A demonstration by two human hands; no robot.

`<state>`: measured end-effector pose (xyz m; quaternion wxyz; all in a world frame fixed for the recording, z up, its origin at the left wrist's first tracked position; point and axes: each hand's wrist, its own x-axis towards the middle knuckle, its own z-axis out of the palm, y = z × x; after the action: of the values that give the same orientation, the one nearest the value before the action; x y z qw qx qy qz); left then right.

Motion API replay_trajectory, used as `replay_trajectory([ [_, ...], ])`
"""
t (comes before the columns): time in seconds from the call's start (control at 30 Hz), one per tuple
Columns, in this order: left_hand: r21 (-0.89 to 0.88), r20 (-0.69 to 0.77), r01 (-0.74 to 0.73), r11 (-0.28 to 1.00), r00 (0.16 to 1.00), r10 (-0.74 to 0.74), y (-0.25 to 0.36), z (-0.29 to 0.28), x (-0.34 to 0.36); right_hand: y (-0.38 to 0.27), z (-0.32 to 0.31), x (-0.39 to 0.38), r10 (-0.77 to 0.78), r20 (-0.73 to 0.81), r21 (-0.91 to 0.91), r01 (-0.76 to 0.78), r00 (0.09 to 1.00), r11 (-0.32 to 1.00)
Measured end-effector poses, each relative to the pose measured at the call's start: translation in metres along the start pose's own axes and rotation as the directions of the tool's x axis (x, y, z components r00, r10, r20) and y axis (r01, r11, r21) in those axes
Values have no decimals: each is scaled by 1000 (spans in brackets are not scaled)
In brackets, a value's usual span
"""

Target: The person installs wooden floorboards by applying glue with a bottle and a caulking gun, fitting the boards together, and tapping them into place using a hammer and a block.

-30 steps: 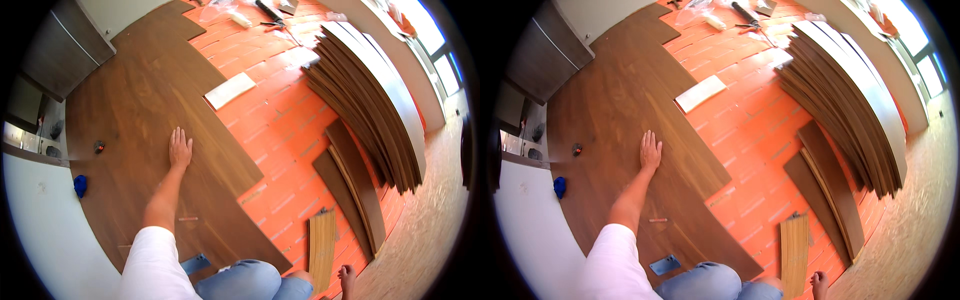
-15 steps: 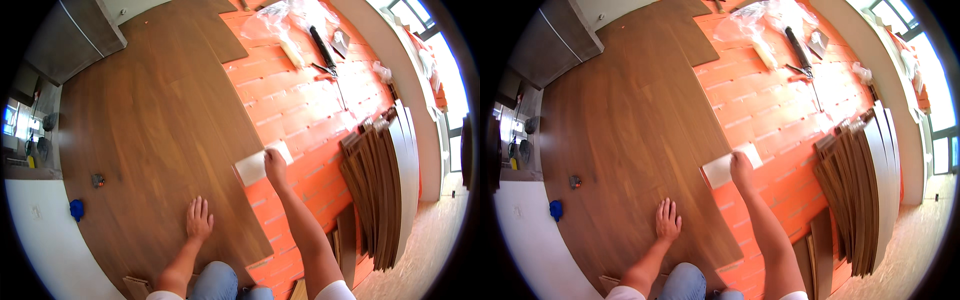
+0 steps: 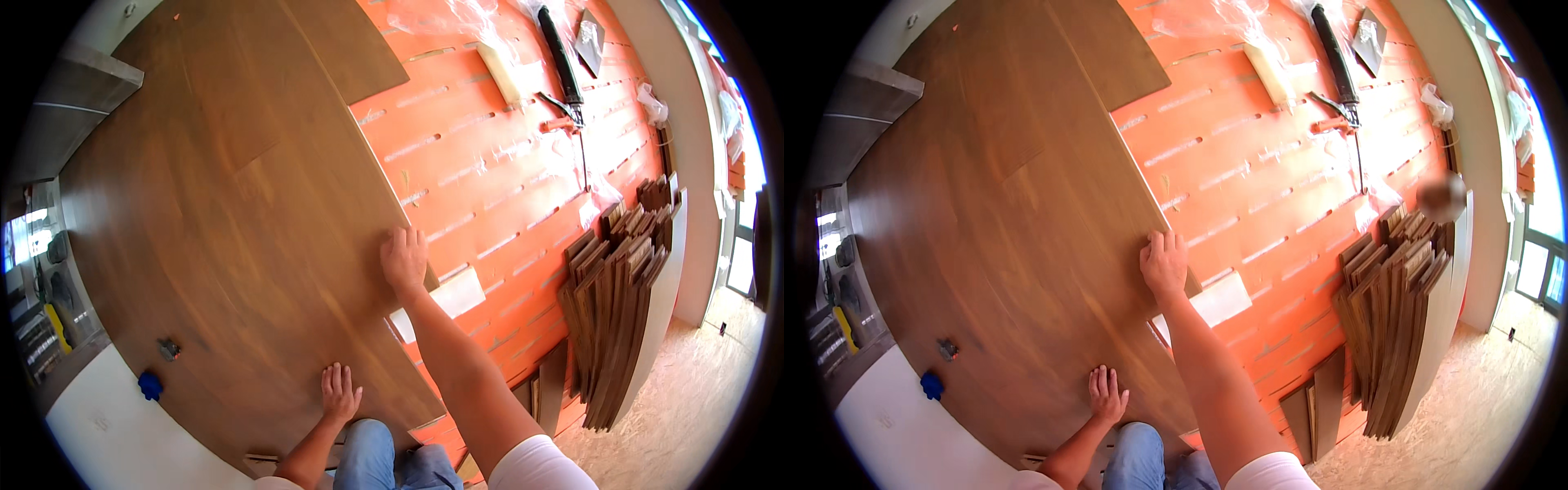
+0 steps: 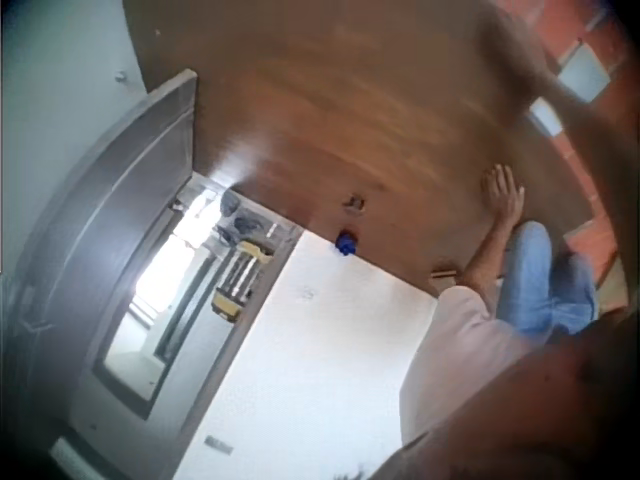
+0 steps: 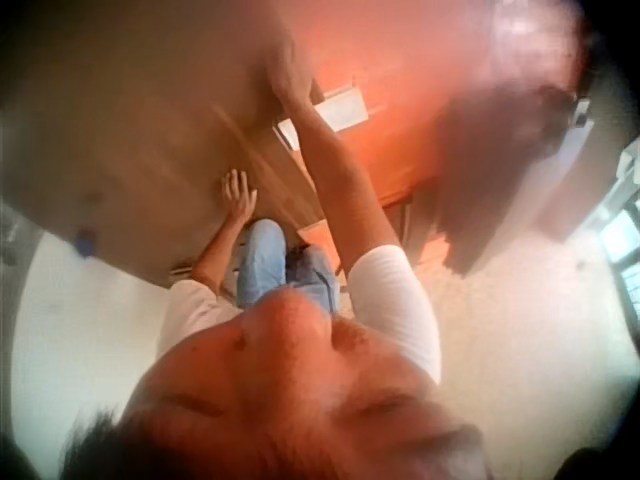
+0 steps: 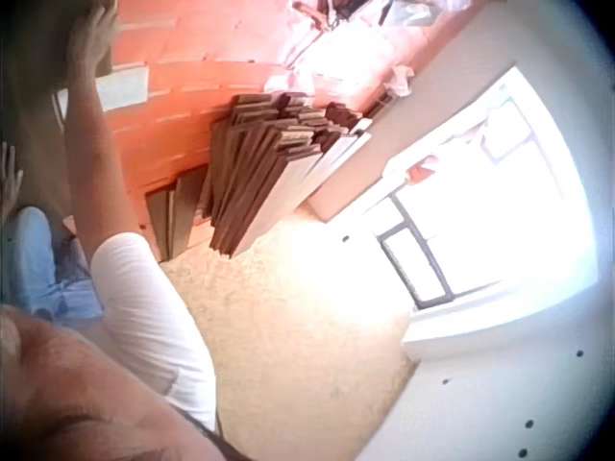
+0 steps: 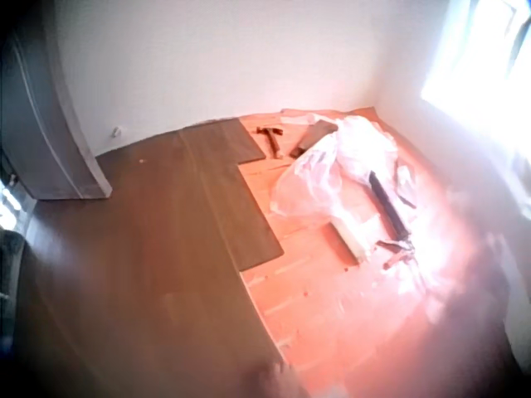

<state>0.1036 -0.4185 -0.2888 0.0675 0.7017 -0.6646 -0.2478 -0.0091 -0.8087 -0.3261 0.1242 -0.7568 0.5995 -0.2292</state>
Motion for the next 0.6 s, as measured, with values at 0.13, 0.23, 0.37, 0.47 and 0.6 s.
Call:
replay_trajectory([
  [0.13,-63,12,50,997,999,-49,-30,-93,156,-3,-9,2,40,66,-16,-39,997,999],
  [0.23,-9,-307,-20,1000,952,16,-74,-147,379,5,-11,4,38,87,-22,-36,995,999],
  [0.37,153,-452,-114,982,875,173,-114,-223,604,-3,-7,5,39,120,-53,-33,992,998],
  [0.47,174,-511,-63,983,847,145,-130,-239,682,-10,-11,11,48,148,-34,-44,988,998],
  [0.6,190,-436,-36,981,892,118,-120,-231,695,-3,-10,6,57,185,-71,-44,981,997],
])
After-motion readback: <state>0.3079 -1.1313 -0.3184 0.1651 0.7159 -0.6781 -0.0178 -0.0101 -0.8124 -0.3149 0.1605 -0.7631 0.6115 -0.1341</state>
